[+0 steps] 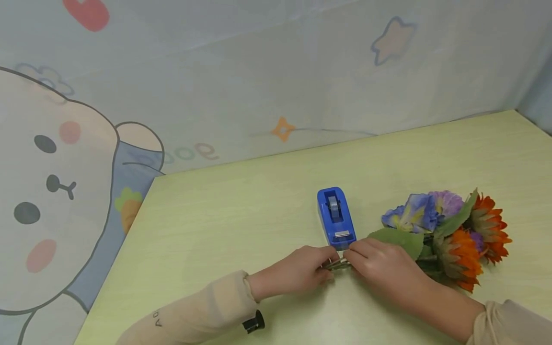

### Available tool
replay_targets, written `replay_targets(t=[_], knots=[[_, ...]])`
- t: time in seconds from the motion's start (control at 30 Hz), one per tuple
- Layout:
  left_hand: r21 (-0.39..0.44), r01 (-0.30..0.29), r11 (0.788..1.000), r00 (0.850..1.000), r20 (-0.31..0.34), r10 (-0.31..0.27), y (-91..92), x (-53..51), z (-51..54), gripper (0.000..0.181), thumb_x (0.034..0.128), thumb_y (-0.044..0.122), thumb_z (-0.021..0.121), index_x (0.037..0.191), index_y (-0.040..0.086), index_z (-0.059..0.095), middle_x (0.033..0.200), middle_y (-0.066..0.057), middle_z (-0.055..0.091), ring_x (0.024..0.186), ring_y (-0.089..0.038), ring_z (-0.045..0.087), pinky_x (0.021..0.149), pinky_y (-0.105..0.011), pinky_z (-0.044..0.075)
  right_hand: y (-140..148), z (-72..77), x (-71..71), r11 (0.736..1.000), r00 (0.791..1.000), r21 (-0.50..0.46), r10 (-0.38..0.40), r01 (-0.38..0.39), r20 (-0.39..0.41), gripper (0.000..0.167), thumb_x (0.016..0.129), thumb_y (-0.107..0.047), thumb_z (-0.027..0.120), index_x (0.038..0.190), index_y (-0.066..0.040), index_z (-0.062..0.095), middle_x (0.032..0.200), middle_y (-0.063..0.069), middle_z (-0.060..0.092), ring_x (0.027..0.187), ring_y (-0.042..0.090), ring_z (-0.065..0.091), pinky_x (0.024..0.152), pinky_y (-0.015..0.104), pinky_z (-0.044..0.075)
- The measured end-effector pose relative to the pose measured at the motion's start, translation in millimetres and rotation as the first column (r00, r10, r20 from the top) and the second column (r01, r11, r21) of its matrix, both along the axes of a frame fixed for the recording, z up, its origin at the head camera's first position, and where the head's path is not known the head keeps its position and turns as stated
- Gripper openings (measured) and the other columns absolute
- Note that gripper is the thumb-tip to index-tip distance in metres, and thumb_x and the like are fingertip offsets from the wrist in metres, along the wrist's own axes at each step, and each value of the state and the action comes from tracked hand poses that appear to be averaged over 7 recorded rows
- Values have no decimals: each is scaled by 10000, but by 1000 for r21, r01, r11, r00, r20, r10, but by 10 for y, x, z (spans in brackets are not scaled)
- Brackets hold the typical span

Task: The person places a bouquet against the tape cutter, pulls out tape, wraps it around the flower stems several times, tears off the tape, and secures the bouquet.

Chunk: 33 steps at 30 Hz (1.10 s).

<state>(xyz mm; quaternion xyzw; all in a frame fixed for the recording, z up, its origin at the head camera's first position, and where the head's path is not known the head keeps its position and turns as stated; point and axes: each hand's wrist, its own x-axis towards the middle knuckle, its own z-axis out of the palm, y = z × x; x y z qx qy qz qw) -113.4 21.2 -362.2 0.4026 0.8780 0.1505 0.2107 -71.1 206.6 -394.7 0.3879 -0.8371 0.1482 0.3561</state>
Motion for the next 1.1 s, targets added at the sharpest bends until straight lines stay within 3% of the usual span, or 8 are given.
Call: replay_targets(t=[0.27, 0.43, 0.63, 0.87, 1.0, 1.1], knots=[[60, 17, 998, 996, 87, -22, -17, -36, 28, 161, 914, 105, 599, 1073, 80, 589, 685, 100, 574, 637, 12, 500, 628, -102, 382, -17, 36, -5, 1000, 998, 24, -17, 19, -54, 568, 1031, -289, 213, 822, -42, 679, 785, 50, 624, 646, 189, 603, 499, 306, 497], [86, -36, 996, 975, 220, 16, -14, -54, 28, 154, 915, 87, 592, 1065, 52, 587, 670, 71, 589, 631, 7, 530, 637, -115, 392, -28, 23, -36, 999, 993, 41, -18, 23, -114, 540, 1024, -229, 221, 796, -45, 674, 746, 44, 618, 613, 189, 591, 487, 318, 491], [107, -148, 983, 910, 405, 92, 0, -67, -6, 236, 907, 59, 592, 1140, 28, 571, 702, 39, 598, 613, -34, 576, 634, -134, 414, -18, -9, -44, 999, 988, 43, -22, 29, -152, 526, 1028, -233, 239, 842, -25, 685, 742, 57, 637, 608, 205, 599, 487, 332, 491], [137, -236, 962, 781, 616, 104, 17, -66, -26, 438, 922, -20, 531, 1348, 32, 447, 806, -41, 654, 625, -79, 585, 629, -157, 463, 6, -32, 5, 998, 989, 38, -38, 44, -143, 507, 1035, -267, 237, 951, -23, 673, 760, 52, 641, 623, 214, 607, 498, 345, 493], [175, -250, 952, 750, 657, 76, -3, -56, -27, 443, 923, -37, 519, 1353, 41, 442, 819, -72, 665, 624, -75, 577, 635, -155, 468, 4, -21, 28, 998, 990, 33, -48, 53, -129, 509, 1034, -279, 230, 969, -24, 666, 761, 54, 633, 612, 213, 604, 486, 338, 490], [203, -257, 945, 747, 662, 61, -31, -42, -29, 450, 919, -40, 525, 1353, 52, 452, 836, -93, 677, 629, -78, 583, 643, -156, 466, 1, 8, 46, 997, 993, 26, -67, 70, -96, 517, 1031, -307, 226, 989, -22, 656, 773, 59, 632, 610, 217, 607, 485, 342, 493]])
